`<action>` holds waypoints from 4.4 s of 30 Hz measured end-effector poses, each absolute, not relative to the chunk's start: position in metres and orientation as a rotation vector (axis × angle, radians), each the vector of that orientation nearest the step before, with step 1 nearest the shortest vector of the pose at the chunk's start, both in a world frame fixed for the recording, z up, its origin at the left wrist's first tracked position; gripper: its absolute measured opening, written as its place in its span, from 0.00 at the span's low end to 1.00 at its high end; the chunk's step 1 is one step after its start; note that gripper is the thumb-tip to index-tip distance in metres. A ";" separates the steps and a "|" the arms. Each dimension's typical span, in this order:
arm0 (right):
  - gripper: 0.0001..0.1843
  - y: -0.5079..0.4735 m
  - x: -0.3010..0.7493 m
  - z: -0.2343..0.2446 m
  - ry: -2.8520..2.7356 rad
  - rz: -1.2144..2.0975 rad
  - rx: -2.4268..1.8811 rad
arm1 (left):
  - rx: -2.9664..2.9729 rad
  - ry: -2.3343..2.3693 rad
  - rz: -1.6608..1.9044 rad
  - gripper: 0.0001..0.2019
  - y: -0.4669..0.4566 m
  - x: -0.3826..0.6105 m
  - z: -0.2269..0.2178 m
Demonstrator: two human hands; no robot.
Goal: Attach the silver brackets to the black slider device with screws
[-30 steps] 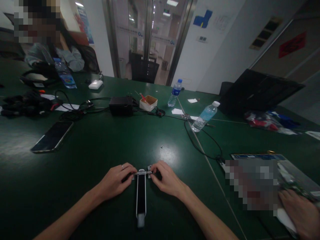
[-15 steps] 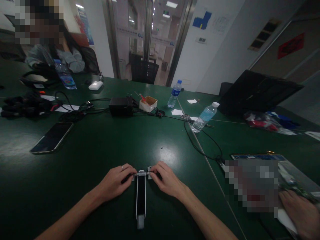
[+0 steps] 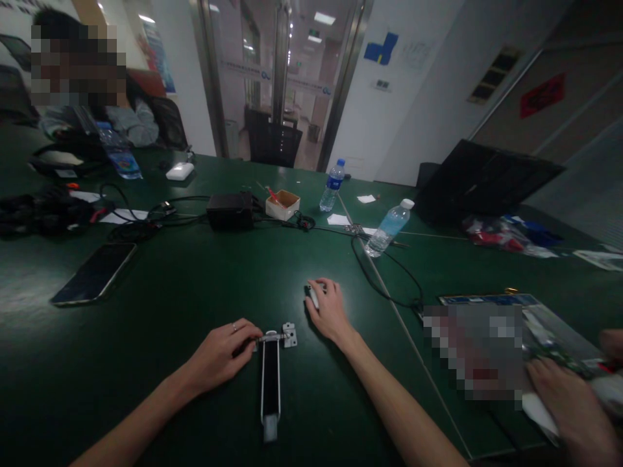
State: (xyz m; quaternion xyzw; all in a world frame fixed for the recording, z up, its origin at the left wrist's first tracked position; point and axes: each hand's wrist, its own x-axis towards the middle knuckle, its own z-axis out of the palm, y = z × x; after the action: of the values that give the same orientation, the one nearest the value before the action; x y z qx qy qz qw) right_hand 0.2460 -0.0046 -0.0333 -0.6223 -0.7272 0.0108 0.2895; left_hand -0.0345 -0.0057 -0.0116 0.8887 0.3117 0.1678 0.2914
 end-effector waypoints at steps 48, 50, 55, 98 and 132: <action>0.07 -0.048 0.216 -0.009 -2.194 0.482 -1.235 | 2.443 0.866 0.471 0.11 -0.009 -0.043 -0.004; 0.07 -0.047 0.216 -0.011 -2.181 0.486 -1.221 | 2.412 0.879 0.468 0.11 -0.009 -0.043 -0.006; 0.07 -0.047 0.217 -0.012 -2.164 0.489 -1.210 | 2.335 0.924 0.446 0.11 -0.008 -0.044 -0.011; 0.06 -0.047 0.217 -0.005 -2.189 0.543 -1.239 | 2.231 1.102 0.260 0.13 -0.009 -0.036 0.000; 0.05 -0.046 0.216 -0.004 -2.182 0.524 -1.245 | 2.199 1.115 0.304 0.14 -0.009 -0.037 -0.002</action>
State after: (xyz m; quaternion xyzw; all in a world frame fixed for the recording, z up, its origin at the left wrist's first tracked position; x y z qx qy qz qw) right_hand 0.2158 -0.0464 -0.0043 -0.4652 -0.8154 0.1958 0.2835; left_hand -0.0368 -0.0095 -0.0018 0.8378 0.4248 0.1159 0.3227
